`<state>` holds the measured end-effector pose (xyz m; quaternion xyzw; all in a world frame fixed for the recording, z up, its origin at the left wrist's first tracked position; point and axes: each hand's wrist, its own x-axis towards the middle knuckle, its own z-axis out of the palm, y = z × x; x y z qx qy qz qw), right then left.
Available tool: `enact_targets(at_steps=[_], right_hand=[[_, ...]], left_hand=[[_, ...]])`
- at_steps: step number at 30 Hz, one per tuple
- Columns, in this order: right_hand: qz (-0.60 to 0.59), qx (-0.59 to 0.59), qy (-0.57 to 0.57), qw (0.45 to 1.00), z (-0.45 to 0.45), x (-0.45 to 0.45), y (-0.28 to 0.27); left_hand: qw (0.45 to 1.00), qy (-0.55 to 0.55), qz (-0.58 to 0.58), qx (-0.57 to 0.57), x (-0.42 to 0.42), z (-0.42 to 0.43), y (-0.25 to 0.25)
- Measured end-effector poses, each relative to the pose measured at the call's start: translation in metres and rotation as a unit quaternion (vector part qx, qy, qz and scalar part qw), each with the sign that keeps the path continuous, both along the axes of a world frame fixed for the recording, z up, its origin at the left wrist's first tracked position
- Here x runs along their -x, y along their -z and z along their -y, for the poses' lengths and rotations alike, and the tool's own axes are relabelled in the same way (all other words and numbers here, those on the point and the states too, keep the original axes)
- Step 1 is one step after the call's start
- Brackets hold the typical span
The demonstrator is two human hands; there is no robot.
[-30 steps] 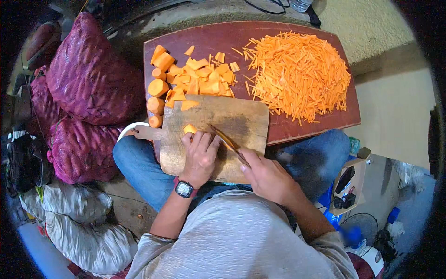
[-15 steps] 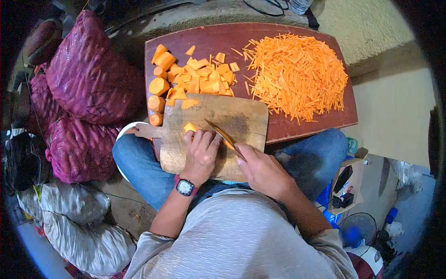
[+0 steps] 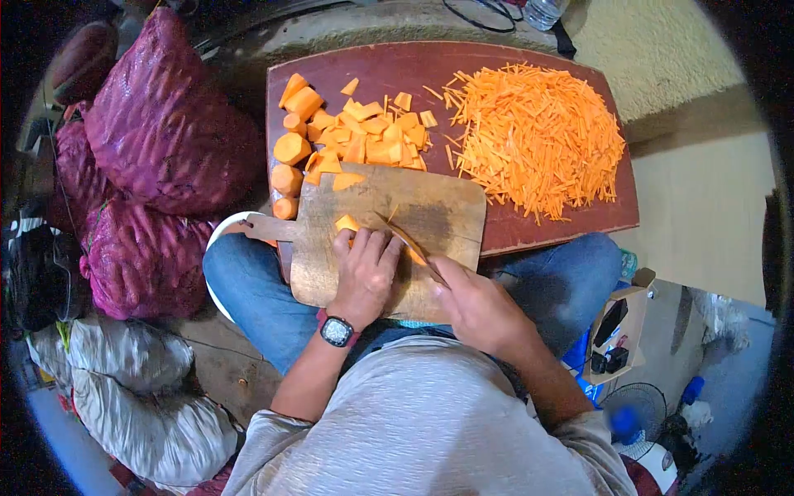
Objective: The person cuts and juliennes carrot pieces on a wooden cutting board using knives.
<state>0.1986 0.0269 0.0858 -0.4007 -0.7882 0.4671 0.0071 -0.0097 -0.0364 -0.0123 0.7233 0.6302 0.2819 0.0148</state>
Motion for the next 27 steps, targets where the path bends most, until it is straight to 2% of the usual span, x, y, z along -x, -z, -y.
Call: enact_targets(at_steps=[3,6,8,15,18,21,27], right_hand=[[0.006,0.002,0.021,1.0,0.006,-0.004,0.0],[-0.054,-0.026,0.021,0.998,-0.002,0.006,0.016],[-0.008,-0.006,0.005,1.0,-0.008,0.012,0.01],[0.007,0.019,0.043,0.999,0.007,0.002,0.004],[-0.04,-0.051,0.034,0.997,0.001,0.01,0.018],[-0.064,-0.037,0.016,0.997,-0.002,0.006,0.013],[0.025,0.058,0.041,0.997,0.003,0.004,-0.015]], left_hand=[[1.0,0.001,-0.003,0.005,-0.001,0.001,-0.001],[1.0,-0.003,-0.011,-0.005,-0.003,0.0,-0.002],[1.0,0.0,0.007,0.003,-0.001,-0.002,-0.004],[1.0,-0.005,0.009,-0.006,-0.002,-0.001,0.001],[1.0,-0.004,0.002,-0.002,-0.002,-0.001,-0.002],[1.0,-0.008,0.005,-0.011,-0.002,-0.001,-0.001],[1.0,-0.01,-0.01,-0.001,-0.001,0.001,0.004]])
